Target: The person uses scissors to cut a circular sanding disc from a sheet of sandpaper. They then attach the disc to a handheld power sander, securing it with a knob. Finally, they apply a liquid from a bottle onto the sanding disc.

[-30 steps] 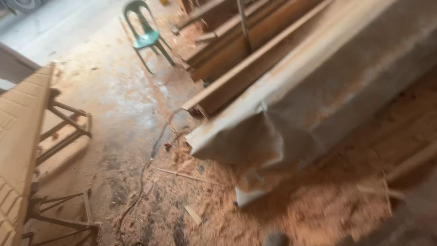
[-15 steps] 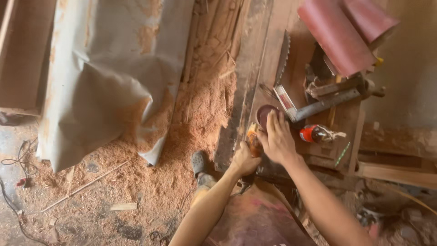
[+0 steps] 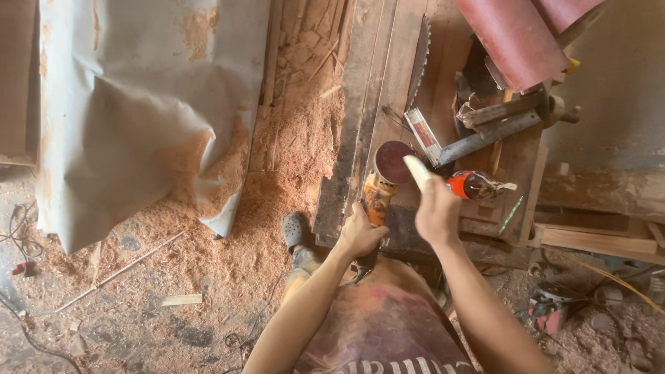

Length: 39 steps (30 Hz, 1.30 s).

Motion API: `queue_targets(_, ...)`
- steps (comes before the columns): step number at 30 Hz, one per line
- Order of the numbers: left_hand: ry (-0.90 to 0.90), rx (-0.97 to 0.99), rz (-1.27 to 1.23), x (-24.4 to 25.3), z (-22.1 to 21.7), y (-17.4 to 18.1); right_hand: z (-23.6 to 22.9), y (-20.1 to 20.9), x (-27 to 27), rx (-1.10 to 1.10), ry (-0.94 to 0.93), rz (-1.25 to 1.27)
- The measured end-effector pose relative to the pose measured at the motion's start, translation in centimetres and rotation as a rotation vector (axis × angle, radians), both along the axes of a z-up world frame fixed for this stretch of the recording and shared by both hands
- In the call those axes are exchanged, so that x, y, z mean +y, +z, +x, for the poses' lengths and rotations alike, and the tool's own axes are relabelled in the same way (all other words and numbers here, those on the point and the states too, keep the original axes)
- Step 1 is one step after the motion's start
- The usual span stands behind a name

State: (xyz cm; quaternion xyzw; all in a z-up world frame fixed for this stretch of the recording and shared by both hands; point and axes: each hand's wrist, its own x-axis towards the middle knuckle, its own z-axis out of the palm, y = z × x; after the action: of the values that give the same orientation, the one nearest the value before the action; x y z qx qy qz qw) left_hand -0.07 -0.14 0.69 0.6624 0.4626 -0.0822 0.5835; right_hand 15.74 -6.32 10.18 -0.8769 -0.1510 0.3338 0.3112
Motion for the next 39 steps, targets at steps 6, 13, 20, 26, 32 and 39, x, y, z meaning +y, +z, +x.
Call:
queue_targets(6, 0.0, 0.037, -0.037, 0.7, -0.3, 1.0, 2.2, -1.8, -1.2, 0.701, -0.727, 0.8)
queue_targets(13, 0.137, -0.066, 0.076, 0.8, -1.9, 0.7, 1.9, -2.9, -3.5, 0.816, -0.738, 0.843)
queue_targets(20, -0.055, 0.031, 0.006, 0.9, -3.9, -0.5, 2.5, -4.5, -0.5, 0.042, -0.674, 0.635)
queue_targets(26, -0.152, 0.129, 0.011, 0.9, -3.2, -1.1, -0.2, -7.1, 2.4, -1.022, 0.609, 0.45)
queue_targets(32, -0.139, 0.114, 0.001, 0.6, -4.0, -0.9, -4.3, -3.6, -0.7, -0.73, 0.603, 0.604)
queue_targets(39, -0.159, 0.179, -0.053, 1.4, -3.2, -0.6, -2.7, -3.0, -2.3, -0.179, -0.077, 0.651)
